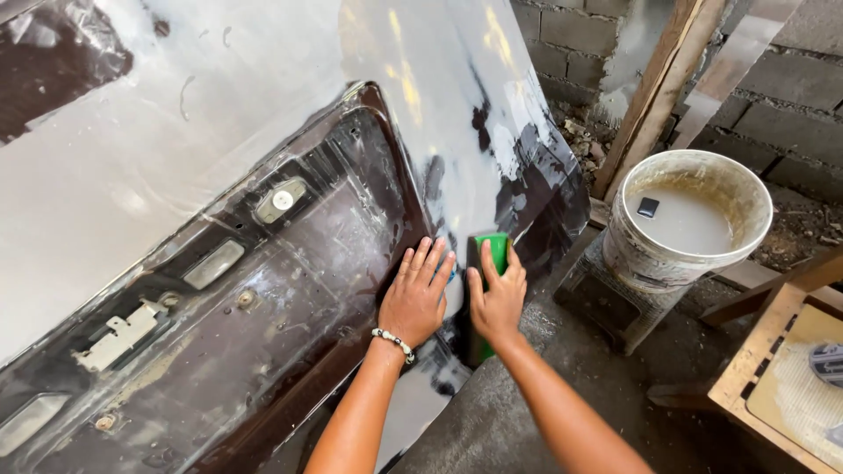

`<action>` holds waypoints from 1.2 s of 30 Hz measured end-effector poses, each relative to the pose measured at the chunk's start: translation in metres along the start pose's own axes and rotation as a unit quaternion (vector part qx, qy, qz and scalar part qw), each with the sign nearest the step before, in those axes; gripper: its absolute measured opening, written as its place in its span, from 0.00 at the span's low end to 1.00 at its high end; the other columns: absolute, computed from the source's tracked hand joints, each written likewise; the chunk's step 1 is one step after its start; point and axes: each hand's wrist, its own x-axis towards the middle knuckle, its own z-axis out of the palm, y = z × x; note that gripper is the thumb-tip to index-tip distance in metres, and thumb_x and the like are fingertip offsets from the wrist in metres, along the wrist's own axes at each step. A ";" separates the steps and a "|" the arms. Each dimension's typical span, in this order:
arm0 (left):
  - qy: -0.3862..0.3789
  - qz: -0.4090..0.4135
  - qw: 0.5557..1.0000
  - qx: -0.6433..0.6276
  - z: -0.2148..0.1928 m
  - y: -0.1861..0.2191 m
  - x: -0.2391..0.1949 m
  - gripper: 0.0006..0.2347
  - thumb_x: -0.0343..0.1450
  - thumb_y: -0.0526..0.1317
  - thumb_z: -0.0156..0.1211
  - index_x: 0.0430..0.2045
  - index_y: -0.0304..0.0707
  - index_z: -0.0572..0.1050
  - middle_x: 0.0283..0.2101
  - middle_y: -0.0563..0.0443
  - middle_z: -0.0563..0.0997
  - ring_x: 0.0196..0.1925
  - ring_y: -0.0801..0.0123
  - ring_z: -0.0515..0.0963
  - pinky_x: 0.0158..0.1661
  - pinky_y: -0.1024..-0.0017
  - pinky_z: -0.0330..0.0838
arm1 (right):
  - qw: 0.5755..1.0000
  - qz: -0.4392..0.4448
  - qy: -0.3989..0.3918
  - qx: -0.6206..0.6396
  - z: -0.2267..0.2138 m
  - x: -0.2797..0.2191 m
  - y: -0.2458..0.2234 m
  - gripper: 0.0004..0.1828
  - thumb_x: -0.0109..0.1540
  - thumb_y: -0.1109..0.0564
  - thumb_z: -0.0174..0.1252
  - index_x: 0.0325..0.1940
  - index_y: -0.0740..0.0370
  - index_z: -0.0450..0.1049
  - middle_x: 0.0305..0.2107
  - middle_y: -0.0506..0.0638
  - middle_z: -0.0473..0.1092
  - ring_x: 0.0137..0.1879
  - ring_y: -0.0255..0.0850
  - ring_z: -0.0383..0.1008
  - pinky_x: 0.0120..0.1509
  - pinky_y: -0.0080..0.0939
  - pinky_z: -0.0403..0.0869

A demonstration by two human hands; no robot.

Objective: The person sands a car part, likely a trunk lid, using a green sanding block and a blue cloth. They repeatedly wipe the surface with the cloth and sand it with the block, occasionally dipping the cloth into a bucket of water.

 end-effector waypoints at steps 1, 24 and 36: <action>0.004 0.005 1.000 -0.006 0.001 0.001 0.001 0.26 0.70 0.37 0.56 0.66 0.36 0.64 0.73 0.40 0.60 0.77 0.49 0.54 0.73 0.53 0.47 | 1.000 -0.005 -0.016 -0.004 -0.003 0.005 0.006 0.30 0.68 0.46 0.54 0.76 0.46 0.64 0.69 0.71 0.55 0.67 0.65 0.59 0.70 0.59 0.61; 0.088 -0.009 0.996 0.021 0.018 -0.003 0.036 0.26 0.69 0.38 0.60 0.65 0.39 0.67 0.70 0.41 0.65 0.75 0.50 0.59 0.73 0.53 0.52 | 0.972 0.230 -0.008 0.045 0.012 0.080 0.034 0.27 0.66 0.42 0.57 0.71 0.39 0.67 0.61 0.64 0.58 0.63 0.59 0.59 0.66 0.55 0.63; 0.099 -0.002 0.995 0.034 0.023 -0.003 0.033 0.25 0.71 0.38 0.60 0.66 0.39 0.65 0.71 0.41 0.65 0.76 0.50 0.59 0.73 0.53 0.52 | 0.968 0.249 0.000 0.033 0.013 0.107 0.045 0.24 0.67 0.40 0.58 0.68 0.37 0.71 0.59 0.64 0.60 0.62 0.57 0.60 0.65 0.53 0.65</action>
